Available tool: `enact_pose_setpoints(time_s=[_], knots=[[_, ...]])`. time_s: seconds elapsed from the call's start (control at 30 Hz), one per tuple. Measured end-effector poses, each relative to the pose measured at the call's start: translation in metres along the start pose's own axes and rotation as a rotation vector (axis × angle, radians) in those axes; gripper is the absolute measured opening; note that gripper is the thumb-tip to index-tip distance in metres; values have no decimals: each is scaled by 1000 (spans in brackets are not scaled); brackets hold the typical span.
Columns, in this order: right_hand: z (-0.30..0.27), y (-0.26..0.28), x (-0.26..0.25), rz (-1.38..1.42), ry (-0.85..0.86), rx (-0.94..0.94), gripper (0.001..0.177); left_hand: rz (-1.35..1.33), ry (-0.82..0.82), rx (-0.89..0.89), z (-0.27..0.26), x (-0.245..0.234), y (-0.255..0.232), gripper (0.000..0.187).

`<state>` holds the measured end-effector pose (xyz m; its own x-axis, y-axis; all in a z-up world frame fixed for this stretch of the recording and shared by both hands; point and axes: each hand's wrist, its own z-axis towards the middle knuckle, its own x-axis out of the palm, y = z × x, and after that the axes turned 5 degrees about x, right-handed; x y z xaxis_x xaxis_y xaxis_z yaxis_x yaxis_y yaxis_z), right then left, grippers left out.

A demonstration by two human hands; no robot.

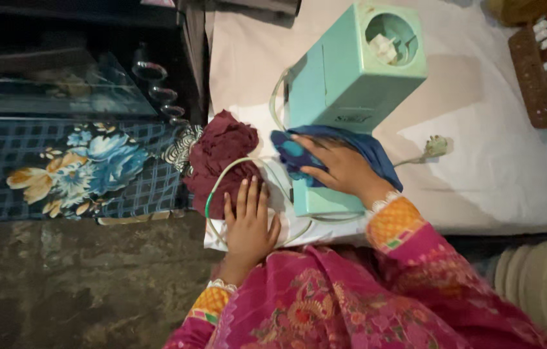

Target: The person wipes the exterior of a light green sewing machine with a blue cloth. They clean the top, sides, and front of the machine, turning it over to wipe the bottom surface as well.

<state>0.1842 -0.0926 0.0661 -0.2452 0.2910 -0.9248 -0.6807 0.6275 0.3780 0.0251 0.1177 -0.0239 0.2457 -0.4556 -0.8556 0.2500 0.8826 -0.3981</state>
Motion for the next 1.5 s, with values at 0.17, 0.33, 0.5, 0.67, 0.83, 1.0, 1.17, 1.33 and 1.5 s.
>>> enact_pose_setpoints(time_s=[0.17,0.33,0.5,0.67,0.83,1.0,1.17,1.33,1.5], knots=[[-55,-58,-13,-85,-51,260,66,6,-12,-13,-1,-4,-5,74],[-99,-86,-13,99,-317,294,51,39,-29,-32,5,-3,-12,72],[-122,-87,-27,205,-478,330,43,43,-17,-90,9,-3,-24,68],[-123,-68,-64,212,-527,120,48,-8,-175,-190,11,0,-42,42],[-63,-49,-60,92,-159,-109,62,-166,-376,-294,34,-3,-77,31],[-28,-32,-19,248,2,-339,63,-245,-358,-292,59,-11,-115,44],[-64,-28,-2,412,146,-575,59,-291,-393,-318,59,-6,-153,52],[-103,-62,-11,356,156,-738,56,-192,-345,-331,63,-5,-177,52],[-123,-119,-31,653,101,-702,53,-121,-272,-342,91,17,-190,50]])
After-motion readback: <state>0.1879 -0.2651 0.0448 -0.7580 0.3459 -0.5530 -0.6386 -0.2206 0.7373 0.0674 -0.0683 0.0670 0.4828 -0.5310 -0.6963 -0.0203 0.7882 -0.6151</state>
